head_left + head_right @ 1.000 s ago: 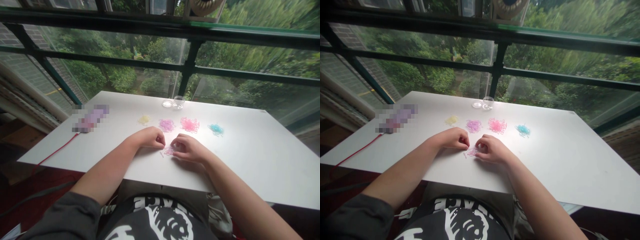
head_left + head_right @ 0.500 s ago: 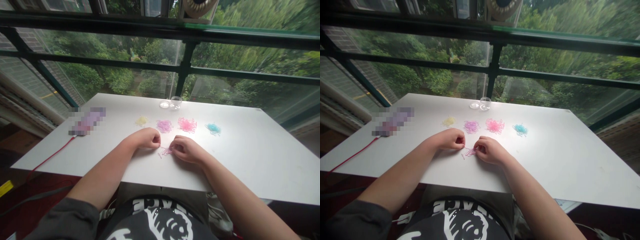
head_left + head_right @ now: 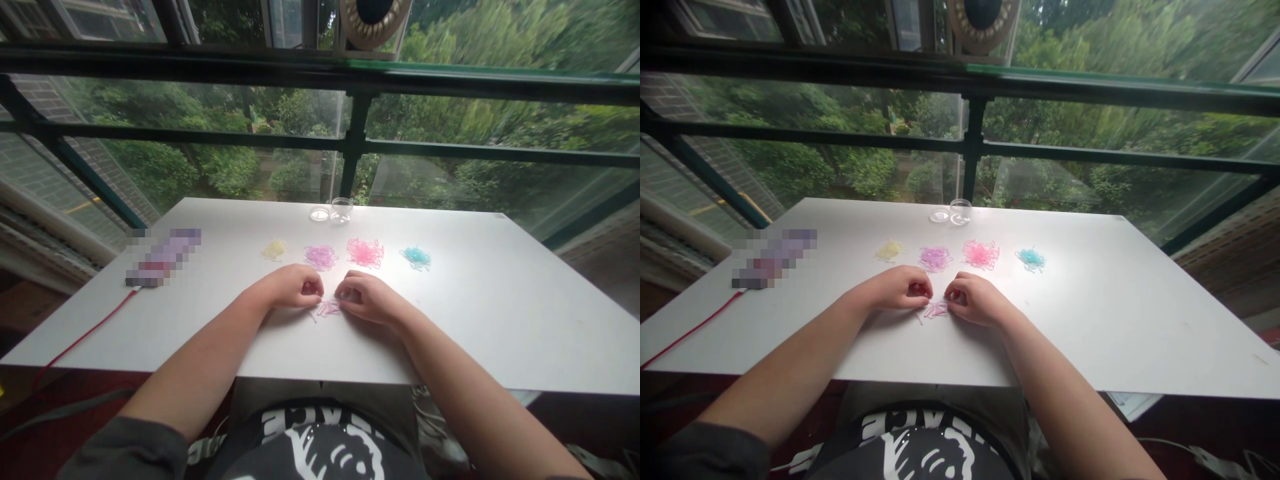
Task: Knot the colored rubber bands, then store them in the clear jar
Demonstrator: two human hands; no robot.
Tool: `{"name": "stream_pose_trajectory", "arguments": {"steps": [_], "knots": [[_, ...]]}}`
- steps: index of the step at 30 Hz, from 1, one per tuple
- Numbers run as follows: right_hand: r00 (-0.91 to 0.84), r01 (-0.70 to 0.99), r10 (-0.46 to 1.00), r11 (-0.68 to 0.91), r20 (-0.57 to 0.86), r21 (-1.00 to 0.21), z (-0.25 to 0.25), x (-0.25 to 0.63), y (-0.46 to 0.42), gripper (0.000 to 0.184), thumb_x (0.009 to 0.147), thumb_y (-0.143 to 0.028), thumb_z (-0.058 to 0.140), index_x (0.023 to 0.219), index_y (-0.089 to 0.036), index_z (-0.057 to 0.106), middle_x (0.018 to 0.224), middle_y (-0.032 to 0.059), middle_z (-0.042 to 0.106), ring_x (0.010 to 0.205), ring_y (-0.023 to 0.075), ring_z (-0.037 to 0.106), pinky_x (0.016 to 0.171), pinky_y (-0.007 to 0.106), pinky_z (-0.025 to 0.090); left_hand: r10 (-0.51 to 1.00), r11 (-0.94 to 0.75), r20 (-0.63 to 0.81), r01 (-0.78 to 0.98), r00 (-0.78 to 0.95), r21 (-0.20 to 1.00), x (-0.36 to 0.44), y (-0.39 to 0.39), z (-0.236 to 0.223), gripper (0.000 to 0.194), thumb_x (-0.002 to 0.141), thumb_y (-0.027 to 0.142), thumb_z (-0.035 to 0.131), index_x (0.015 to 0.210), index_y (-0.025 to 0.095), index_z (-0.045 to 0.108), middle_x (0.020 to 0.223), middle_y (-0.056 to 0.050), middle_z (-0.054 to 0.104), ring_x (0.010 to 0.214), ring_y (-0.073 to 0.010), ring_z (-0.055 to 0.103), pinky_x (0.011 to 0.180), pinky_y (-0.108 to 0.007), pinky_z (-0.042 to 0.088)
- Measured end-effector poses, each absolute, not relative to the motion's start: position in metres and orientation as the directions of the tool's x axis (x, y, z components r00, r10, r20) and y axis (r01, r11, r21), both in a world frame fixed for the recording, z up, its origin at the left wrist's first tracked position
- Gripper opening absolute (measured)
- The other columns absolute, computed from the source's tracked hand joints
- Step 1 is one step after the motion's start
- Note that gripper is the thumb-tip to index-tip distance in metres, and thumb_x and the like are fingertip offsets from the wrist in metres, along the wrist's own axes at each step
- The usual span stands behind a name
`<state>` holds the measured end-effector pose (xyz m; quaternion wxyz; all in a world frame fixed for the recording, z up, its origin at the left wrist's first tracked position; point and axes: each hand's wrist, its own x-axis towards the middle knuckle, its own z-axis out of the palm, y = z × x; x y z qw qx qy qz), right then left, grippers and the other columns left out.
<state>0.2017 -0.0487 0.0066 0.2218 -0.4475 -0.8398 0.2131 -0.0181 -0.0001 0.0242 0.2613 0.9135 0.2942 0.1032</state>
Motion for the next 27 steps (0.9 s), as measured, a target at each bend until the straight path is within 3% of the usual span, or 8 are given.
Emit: {"name": "stream_pose_trajectory", "arguments": {"steps": [6,17,20,27], "knots": [[-0.49,0.671,0.845,0.522,0.212,-0.527,0.004,0.201,-0.047,0.012,0.07,-0.011,0.06,0.078,-0.018,0.066,0.078,0.0019,0.057,0.064,0.0102,0.052,0.061,0.022,0.042,0.584,-0.719,0.04,0.493,0.811,0.49,-0.013,-0.001,0.023,0.011,0.071,0.023,0.056,0.071,0.017,0.066,0.069,-0.001,0.062,0.064,-0.0114,0.05,0.059,-0.021,0.037],[-0.456,0.691,0.863,0.496,0.216,-0.525,0.004,0.207,-0.044,0.014,0.07,-0.007,0.056,0.076,-0.018,0.062,0.077,0.0021,0.056,0.064,0.0107,0.051,0.06,0.022,0.041,0.634,-0.653,-0.016,0.546,0.773,0.524,-0.026,0.003,0.026,0.014,0.071,0.028,0.057,0.075,0.018,0.066,0.072,-0.001,0.064,0.062,-0.0108,0.052,0.056,-0.02,0.036],[-0.447,0.695,0.868,0.49,0.218,-0.527,0.004,0.206,-0.045,0.014,0.07,-0.007,0.055,0.077,-0.018,0.062,0.076,0.0017,0.056,0.064,0.0104,0.05,0.06,0.022,0.04,0.626,-0.683,0.019,0.536,0.78,0.497,-0.026,0.001,0.03,0.014,0.069,0.029,0.059,0.073,0.017,0.065,0.069,-0.001,0.062,0.062,-0.011,0.051,0.056,-0.02,0.036],[-0.438,0.699,0.871,0.485,0.221,-0.525,0.004,0.205,-0.045,0.014,0.071,-0.008,0.054,0.077,-0.017,0.061,0.075,0.0015,0.056,0.064,0.0106,0.05,0.06,0.022,0.039,0.583,-0.717,-0.064,0.551,0.81,0.427,-0.019,-0.008,0.032,0.013,0.064,0.028,0.06,0.067,0.019,0.07,0.064,-0.001,0.063,0.055,-0.0106,0.05,0.053,-0.022,0.033]]}}
